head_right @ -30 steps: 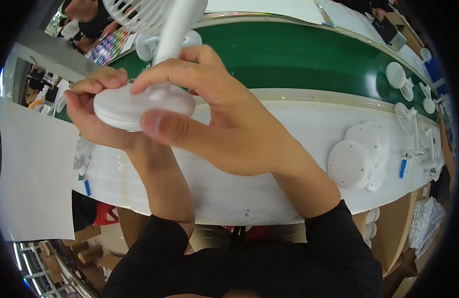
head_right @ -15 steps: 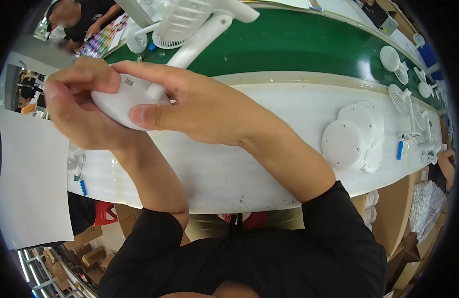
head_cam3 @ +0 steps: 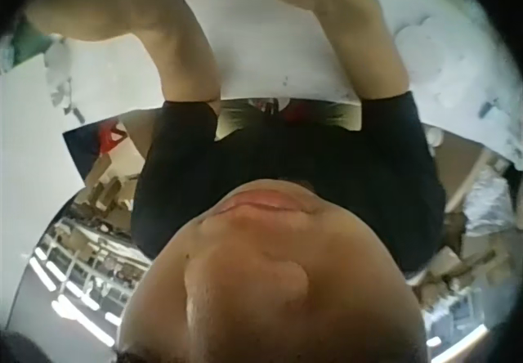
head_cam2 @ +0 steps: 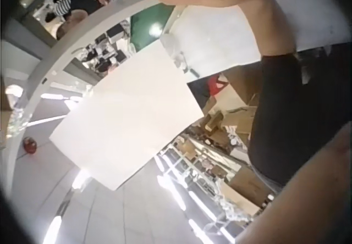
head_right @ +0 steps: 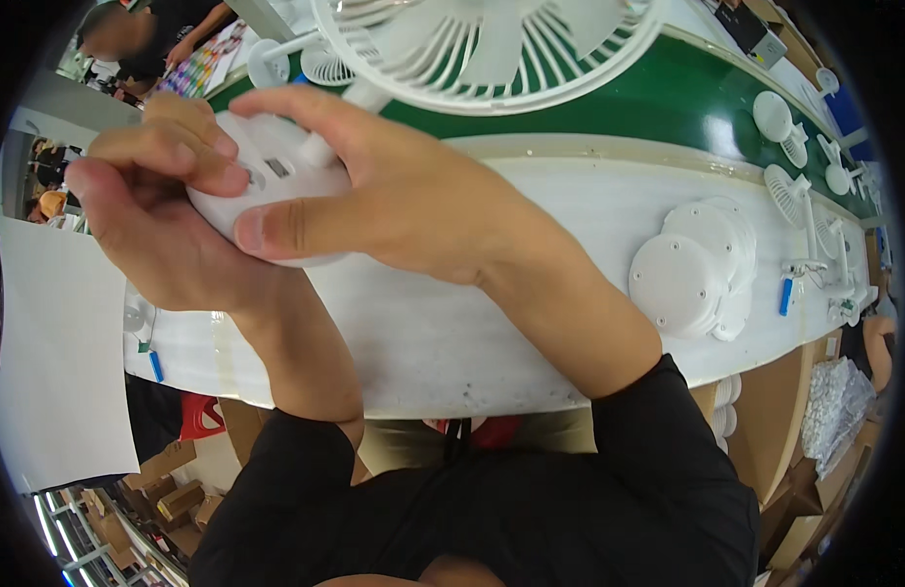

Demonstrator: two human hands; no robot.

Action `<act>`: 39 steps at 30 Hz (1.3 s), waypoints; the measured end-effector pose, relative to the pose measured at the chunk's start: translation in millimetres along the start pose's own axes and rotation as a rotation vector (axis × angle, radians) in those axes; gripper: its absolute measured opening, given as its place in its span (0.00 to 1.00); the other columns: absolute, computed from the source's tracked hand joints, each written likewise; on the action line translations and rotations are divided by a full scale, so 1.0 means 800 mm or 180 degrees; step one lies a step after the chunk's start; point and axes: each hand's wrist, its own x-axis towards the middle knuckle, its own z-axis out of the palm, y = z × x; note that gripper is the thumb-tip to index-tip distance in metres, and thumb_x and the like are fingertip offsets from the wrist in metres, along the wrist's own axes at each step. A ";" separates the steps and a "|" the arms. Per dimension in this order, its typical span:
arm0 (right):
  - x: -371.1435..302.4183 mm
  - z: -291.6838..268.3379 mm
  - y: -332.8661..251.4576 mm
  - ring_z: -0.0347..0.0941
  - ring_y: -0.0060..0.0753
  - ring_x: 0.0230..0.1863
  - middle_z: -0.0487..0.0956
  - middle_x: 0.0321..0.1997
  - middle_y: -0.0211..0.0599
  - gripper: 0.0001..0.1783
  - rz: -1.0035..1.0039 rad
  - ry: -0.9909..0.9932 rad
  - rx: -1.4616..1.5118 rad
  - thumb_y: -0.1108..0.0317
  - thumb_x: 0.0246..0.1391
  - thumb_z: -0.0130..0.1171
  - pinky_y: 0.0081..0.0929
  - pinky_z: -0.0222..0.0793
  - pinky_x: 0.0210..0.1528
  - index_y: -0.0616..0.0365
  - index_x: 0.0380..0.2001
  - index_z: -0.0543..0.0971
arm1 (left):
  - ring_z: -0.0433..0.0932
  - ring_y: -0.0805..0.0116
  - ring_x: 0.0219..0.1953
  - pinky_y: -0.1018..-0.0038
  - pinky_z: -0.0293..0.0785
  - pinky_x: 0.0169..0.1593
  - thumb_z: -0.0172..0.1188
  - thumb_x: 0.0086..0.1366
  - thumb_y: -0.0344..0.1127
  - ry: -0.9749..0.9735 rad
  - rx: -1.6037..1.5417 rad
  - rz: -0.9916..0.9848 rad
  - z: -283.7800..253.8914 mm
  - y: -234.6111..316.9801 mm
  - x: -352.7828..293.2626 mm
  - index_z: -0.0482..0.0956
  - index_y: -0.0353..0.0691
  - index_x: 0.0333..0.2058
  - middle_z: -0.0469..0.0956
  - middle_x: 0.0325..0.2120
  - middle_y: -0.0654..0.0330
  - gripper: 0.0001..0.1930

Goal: The recorder is assembling multiple portable electric fans by connecting circuit boards, batteries, and attaching the outer casings.

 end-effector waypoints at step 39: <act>0.010 -0.015 -0.007 0.51 0.53 0.74 0.52 0.76 0.52 0.66 -0.1631 -0.0864 -0.2102 0.52 0.44 0.73 0.40 0.47 0.72 0.53 0.75 0.38 | 0.66 0.72 0.26 0.75 0.63 0.38 0.26 0.75 0.56 0.0543 -0.0839 -0.0450 0.044 0.021 -0.002 0.75 0.36 0.38 0.70 0.18 0.61 0.32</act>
